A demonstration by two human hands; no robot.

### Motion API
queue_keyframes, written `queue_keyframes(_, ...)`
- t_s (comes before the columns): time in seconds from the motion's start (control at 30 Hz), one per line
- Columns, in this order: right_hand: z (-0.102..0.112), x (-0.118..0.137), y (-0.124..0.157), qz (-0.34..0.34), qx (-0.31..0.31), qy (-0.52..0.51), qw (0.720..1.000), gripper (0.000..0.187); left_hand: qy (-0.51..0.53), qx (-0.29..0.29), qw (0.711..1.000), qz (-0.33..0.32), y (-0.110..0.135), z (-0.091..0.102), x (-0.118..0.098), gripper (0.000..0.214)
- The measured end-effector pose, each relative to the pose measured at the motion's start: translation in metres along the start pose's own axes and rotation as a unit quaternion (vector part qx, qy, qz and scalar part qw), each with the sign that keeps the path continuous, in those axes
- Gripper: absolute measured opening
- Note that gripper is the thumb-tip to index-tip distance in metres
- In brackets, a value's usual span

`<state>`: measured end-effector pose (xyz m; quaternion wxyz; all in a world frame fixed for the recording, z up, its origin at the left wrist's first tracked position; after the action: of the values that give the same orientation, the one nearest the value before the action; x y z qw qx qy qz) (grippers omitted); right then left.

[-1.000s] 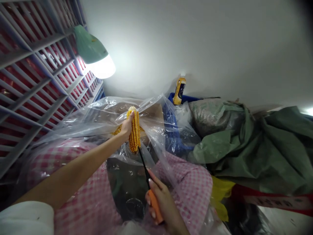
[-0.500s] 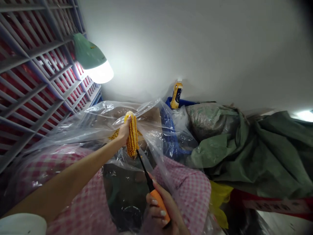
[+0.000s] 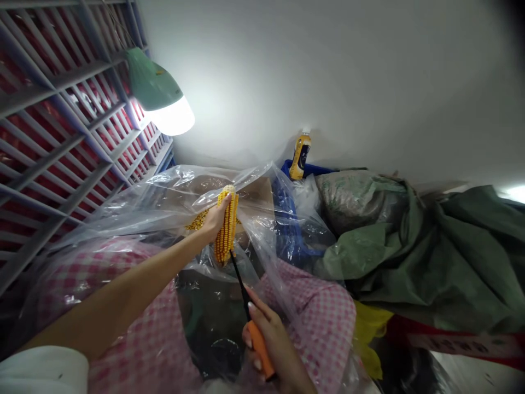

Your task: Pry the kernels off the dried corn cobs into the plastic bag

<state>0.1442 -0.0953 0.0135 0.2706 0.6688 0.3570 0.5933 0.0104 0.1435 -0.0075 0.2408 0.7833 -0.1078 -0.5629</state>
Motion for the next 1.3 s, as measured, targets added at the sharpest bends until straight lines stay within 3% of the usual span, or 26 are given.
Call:
queue_keyframes(0.07,-0.005,0.004,0.004,-0.029,0.051,-0.080,0.995,0.092,0.030,-0.006,0.999,0.032,0.003,-0.001,0.003,0.055)
queue_keyframes(0.13,-0.005,0.005,0.004,-0.034,0.059,-0.096,0.993,0.093,0.050,-0.011,0.998,0.044,0.006,-0.002,0.003,0.053)
queue_keyframes(0.23,0.006,0.005,0.000,0.025,-0.022,0.042,0.999,0.086,0.050,-0.005,0.998,0.025,0.006,-0.003,-0.001,0.051)
queue_keyframes(0.3,0.016,0.014,0.001,0.106,-0.116,0.202,0.967,0.068,0.043,-0.008,0.999,0.019,0.004,-0.002,0.000,0.052)
queue_keyframes(0.4,0.017,0.029,0.010,0.202,-0.214,0.353,0.888,0.046,0.035,-0.021,0.999,0.028,0.003,0.001,0.005,0.052)
queue_keyframes(0.47,0.014,0.030,0.010,0.200,-0.211,0.356,0.888,0.046,0.041,-0.027,0.998,0.042,0.003,0.002,0.008,0.052)
queue_keyframes(0.6,0.008,0.015,0.003,0.074,-0.087,0.143,0.983,0.068,0.066,-0.030,0.995,0.065,0.003,0.001,0.010,0.056)
queue_keyframes(0.67,0.002,0.011,0.004,0.014,-0.013,-0.004,1.000,0.073,0.074,-0.025,0.995,0.068,0.003,0.000,0.011,0.059)
queue_keyframes(0.77,-0.009,0.006,0.007,-0.055,0.102,-0.159,0.981,0.047,0.083,-0.013,0.994,0.071,0.002,-0.003,0.010,0.061)
queue_keyframes(0.87,-0.021,0.000,0.010,-0.086,0.215,-0.225,0.946,0.054,0.106,-0.006,0.990,0.091,0.001,-0.006,0.013,0.061)
queue_keyframes(0.97,-0.027,-0.001,0.012,-0.061,0.263,-0.265,0.926,0.057,0.127,0.009,0.986,0.110,0.001,-0.010,0.015,0.060)
queue_keyframes(1.13,-0.026,0.001,0.012,0.003,0.197,-0.256,0.946,0.057,0.155,0.045,0.978,0.135,0.004,-0.019,0.014,0.062)
queue_keyframes(1.2,-0.018,0.006,0.010,0.037,0.123,-0.242,0.962,0.055,0.156,0.049,0.975,0.149,0.007,-0.021,0.015,0.064)
queue_keyframes(1.3,0.008,0.009,0.010,0.079,-0.047,-0.200,0.976,0.054,0.156,0.049,0.974,0.159,0.012,-0.023,0.014,0.063)
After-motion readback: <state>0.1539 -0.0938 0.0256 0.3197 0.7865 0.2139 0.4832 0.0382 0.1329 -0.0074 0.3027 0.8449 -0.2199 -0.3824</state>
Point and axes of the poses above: each hand's wrist, its own y-axis away from the middle knuckle, its own z-axis out of the back of the hand, x = y × z, the point moved 9 cm from there along -y, towards the middle knuckle, and after that the axes turned 10 degrees about y, right-handed, at the moved point
